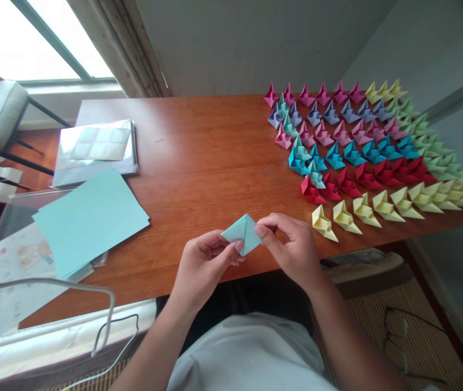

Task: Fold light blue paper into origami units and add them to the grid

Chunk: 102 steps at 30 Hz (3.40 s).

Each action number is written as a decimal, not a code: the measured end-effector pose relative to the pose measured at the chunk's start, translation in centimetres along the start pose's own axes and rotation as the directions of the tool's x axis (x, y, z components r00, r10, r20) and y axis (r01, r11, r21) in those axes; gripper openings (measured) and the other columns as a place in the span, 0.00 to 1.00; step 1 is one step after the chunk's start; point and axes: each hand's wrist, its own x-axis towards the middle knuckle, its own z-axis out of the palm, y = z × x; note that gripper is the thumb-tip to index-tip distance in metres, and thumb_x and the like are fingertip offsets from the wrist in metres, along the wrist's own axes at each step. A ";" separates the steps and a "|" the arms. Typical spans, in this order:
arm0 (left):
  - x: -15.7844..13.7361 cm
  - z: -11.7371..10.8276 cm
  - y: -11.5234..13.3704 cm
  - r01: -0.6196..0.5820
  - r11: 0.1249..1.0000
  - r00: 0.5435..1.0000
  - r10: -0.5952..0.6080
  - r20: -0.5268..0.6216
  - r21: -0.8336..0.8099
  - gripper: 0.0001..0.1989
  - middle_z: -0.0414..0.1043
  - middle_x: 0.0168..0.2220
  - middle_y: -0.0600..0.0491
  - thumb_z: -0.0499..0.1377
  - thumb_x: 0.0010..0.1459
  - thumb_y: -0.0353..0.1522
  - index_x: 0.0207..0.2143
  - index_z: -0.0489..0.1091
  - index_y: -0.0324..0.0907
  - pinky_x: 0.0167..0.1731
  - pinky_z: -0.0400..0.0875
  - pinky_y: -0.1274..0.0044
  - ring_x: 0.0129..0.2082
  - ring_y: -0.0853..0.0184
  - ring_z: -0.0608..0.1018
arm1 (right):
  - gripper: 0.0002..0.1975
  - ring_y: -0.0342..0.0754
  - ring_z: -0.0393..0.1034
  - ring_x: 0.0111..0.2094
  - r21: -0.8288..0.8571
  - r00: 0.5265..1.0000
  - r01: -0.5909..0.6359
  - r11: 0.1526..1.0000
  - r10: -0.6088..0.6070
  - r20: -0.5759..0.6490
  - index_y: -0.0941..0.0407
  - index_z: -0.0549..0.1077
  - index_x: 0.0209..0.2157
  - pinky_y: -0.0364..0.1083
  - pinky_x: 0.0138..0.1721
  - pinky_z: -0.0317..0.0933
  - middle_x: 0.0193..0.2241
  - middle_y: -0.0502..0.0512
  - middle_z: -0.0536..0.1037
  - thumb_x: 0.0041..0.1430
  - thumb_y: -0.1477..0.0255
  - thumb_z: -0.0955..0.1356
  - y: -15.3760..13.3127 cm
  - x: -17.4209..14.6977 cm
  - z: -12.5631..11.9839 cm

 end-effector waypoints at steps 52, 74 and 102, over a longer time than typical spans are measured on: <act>2.1 -0.3 -2.2 -0.539 -0.172 0.627 0.571 0.529 0.825 0.15 0.74 0.56 0.39 0.54 0.67 0.26 0.54 0.70 0.29 0.53 0.71 0.68 0.56 0.57 0.72 | 0.21 0.56 0.64 0.42 -0.696 0.936 0.337 0.634 -0.145 0.321 0.58 0.68 0.61 0.54 0.41 0.61 0.45 0.61 0.75 0.69 0.70 0.64 2.4 0.2 0.9; 2.4 -2.8 -1.1 -0.634 0.129 0.696 0.526 0.489 0.763 0.07 0.77 0.48 0.47 0.59 0.64 0.30 0.44 0.74 0.40 0.49 0.76 0.69 0.46 0.61 0.78 | 0.13 0.53 0.68 0.41 -0.564 0.900 0.425 0.708 -0.267 0.344 0.56 0.78 0.47 0.51 0.43 0.65 0.42 0.60 0.77 0.67 0.65 0.67 2.5 0.4 -0.6; 3.2 -2.8 -0.8 -0.563 0.293 0.762 0.546 0.349 0.773 0.05 0.77 0.44 0.50 0.57 0.66 0.29 0.40 0.73 0.42 0.43 0.75 0.75 0.41 0.67 0.79 | 0.07 0.50 0.67 0.39 -0.363 0.983 0.150 0.920 -0.099 0.155 0.55 0.76 0.36 0.51 0.43 0.65 0.35 0.55 0.76 0.66 0.77 0.66 2.2 0.3 0.6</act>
